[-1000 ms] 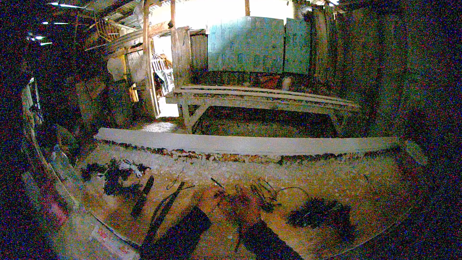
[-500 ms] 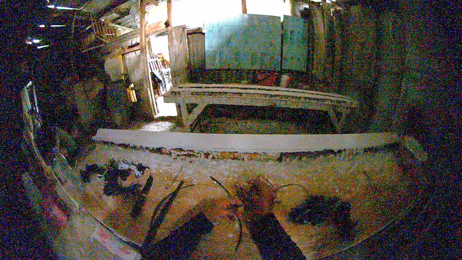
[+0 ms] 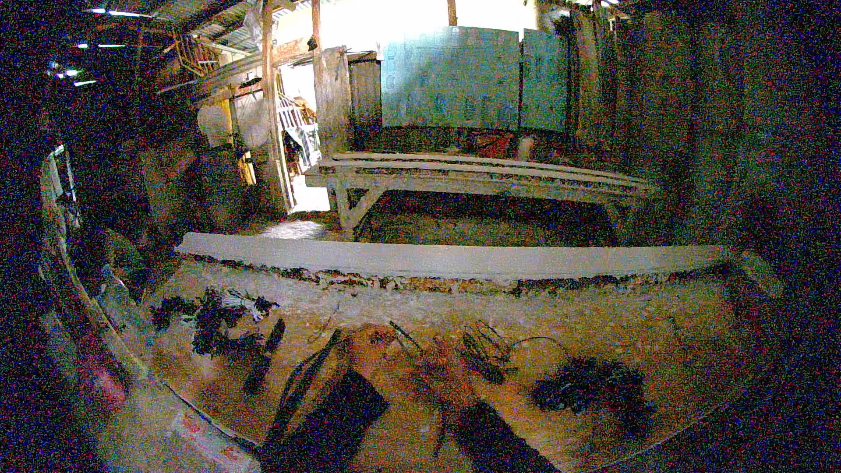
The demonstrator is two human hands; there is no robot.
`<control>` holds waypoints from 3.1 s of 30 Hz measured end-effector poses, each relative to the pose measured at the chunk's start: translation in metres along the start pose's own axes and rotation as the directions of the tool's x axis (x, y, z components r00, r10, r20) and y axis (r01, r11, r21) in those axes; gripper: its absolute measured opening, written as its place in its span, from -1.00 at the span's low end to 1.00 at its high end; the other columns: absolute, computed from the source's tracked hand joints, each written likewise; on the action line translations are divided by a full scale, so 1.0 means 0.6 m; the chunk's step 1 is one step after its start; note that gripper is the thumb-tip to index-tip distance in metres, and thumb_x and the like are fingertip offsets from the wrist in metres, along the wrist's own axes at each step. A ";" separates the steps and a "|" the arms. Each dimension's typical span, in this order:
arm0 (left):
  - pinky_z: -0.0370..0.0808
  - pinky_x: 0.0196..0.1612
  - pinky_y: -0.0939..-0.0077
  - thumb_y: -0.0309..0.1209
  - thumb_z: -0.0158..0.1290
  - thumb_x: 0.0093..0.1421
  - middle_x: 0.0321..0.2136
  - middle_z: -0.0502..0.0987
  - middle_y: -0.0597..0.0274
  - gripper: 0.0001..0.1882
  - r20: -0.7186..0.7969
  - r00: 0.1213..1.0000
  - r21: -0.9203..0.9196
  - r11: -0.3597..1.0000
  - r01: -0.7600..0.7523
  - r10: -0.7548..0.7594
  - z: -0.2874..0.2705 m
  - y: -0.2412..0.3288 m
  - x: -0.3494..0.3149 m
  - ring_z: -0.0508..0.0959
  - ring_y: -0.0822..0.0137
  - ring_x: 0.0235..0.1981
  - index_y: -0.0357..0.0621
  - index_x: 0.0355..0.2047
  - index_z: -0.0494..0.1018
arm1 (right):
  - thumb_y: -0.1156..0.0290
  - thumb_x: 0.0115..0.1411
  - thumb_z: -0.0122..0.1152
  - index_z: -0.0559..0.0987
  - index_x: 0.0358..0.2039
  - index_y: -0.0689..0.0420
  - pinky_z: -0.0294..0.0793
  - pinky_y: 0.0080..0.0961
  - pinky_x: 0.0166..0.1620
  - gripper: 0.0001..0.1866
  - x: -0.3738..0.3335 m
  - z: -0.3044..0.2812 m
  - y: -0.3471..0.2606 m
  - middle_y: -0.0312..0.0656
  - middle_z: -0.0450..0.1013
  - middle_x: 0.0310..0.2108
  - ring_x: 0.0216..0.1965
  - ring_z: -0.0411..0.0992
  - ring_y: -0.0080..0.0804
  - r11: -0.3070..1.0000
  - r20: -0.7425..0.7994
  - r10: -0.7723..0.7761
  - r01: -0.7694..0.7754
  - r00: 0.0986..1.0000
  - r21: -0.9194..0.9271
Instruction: The person repeatedly picks up black cable ties from a pile on a wooden workbench, loops them around a small object, and tightens them by hand. The person places the tied units back on the table and continues the process with additional cable ties.
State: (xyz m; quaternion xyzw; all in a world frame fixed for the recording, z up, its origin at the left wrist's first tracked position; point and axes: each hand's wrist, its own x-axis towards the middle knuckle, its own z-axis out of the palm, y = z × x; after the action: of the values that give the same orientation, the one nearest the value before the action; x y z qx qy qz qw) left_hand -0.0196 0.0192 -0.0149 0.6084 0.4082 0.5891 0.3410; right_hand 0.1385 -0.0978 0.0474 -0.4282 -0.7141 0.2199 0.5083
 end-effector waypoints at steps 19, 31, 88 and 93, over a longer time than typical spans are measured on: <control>0.41 -0.45 0.47 -0.44 0.13 -0.01 -0.51 0.45 0.18 -0.88 0.107 0.954 0.280 0.912 -0.300 0.281 0.019 0.005 -0.016 0.47 0.32 -0.47 -0.23 -0.47 0.49 | 0.47 -0.01 0.24 0.50 -0.51 0.18 0.39 -0.52 -0.23 -0.90 -0.003 0.008 0.047 -0.26 0.43 -0.48 -0.40 0.40 -0.47 0.928 -0.045 0.211 -0.186 0.976 0.322; 0.46 -0.51 0.62 -0.28 0.00 0.17 -0.46 0.40 0.44 -0.80 0.808 0.586 -0.201 0.908 0.368 -0.058 0.057 0.080 -0.079 0.44 0.53 -0.47 -0.11 -0.28 0.39 | 0.51 -0.05 0.19 0.38 -0.54 0.19 0.40 -0.44 -0.41 -0.86 0.017 -0.045 0.024 -0.18 0.42 -0.57 -0.53 0.39 -0.42 0.888 -0.522 0.260 -0.414 0.812 -0.201; 0.41 -0.25 0.38 -0.53 0.10 -0.02 -0.36 0.42 0.16 -0.85 0.319 0.940 0.317 0.921 -0.228 0.123 0.005 0.023 -0.021 0.45 0.16 -0.35 -0.07 -0.39 0.51 | 0.23 -0.15 0.21 0.60 -0.47 -0.04 0.28 -0.13 -0.16 -0.81 0.003 -0.030 0.024 -0.19 0.46 -0.40 -0.30 0.41 -0.14 0.582 -0.016 0.303 -0.198 0.953 -0.789; 0.39 -0.19 0.35 -0.49 0.08 -0.05 -0.32 0.43 0.16 -0.81 0.329 0.915 0.391 0.849 -0.356 0.233 0.006 0.036 -0.028 0.44 0.13 -0.30 -0.01 -0.36 0.52 | 0.27 -0.16 0.19 0.58 -0.45 -0.03 0.28 -0.14 -0.17 -0.81 -0.011 -0.007 0.013 -0.18 0.45 -0.42 -0.30 0.40 -0.13 0.624 0.046 0.231 -0.112 0.972 -0.773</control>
State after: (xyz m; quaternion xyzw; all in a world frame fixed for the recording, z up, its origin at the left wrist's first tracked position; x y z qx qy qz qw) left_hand -0.0137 -0.0049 -0.0031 0.7997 0.3820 0.4380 0.1507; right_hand 0.1465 -0.0997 0.0394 -0.6524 -0.7294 -0.0256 0.2042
